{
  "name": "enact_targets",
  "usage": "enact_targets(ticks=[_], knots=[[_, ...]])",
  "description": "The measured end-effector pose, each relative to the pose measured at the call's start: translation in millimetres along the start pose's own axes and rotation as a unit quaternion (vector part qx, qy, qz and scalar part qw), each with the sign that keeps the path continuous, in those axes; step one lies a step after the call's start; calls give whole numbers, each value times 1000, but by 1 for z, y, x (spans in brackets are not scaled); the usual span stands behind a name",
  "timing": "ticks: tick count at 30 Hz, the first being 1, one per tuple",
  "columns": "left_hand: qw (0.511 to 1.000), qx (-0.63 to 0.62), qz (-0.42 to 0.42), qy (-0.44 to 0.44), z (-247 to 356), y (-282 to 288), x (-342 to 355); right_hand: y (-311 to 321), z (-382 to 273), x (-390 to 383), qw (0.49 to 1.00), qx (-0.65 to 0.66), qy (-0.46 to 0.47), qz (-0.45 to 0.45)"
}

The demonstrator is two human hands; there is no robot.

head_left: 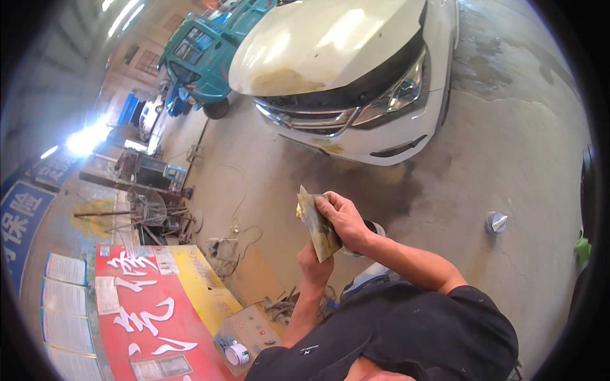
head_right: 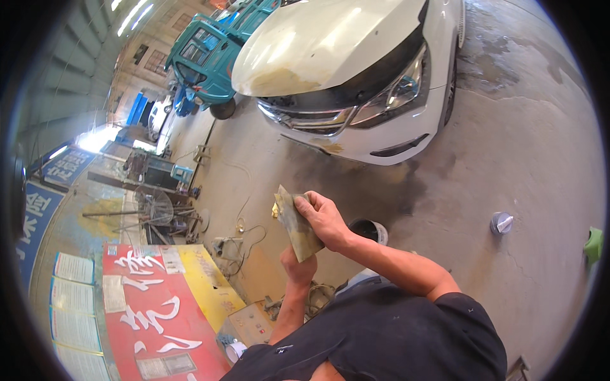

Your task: The person uses a putty knife to apply body filler to several spots on the hood of a white car. They repeatedly scoop filler from a container and spread it over the surface, working across multiple areas of the hood.

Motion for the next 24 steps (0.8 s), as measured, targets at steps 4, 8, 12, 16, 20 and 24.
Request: enact_targets(ticks=[4,8,12,16,20,24], knots=[[998,-41,-34,-37,6,-28,20,21,-20,-12,999,-8,20,24],[993,-81,-55,-58,9,-56,44,39,-52,-11,997,-11,62,41],[997,-59,-23,32,19,-91,77,71,-87,4,988,-14,130,76],[944,-296,-43,137,24,-118,127,125,-144,12,942,-192,253,110],[821,-536,-73,181,20,-160,177,165,-222,38,795,-463,378,103],[730,-642,-123,200,24,-201,218,188,-265,71,736,-557,384,32]])
Point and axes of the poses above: each hand's wrist, its own x-axis towards the middle knuckle, its own y-axis out of the back of the hand, z = x × y, the point moved 2 cm from there along x, towards the middle knuckle, and after that the axes turned 9 degrees about -z, right-handed, at the moved point
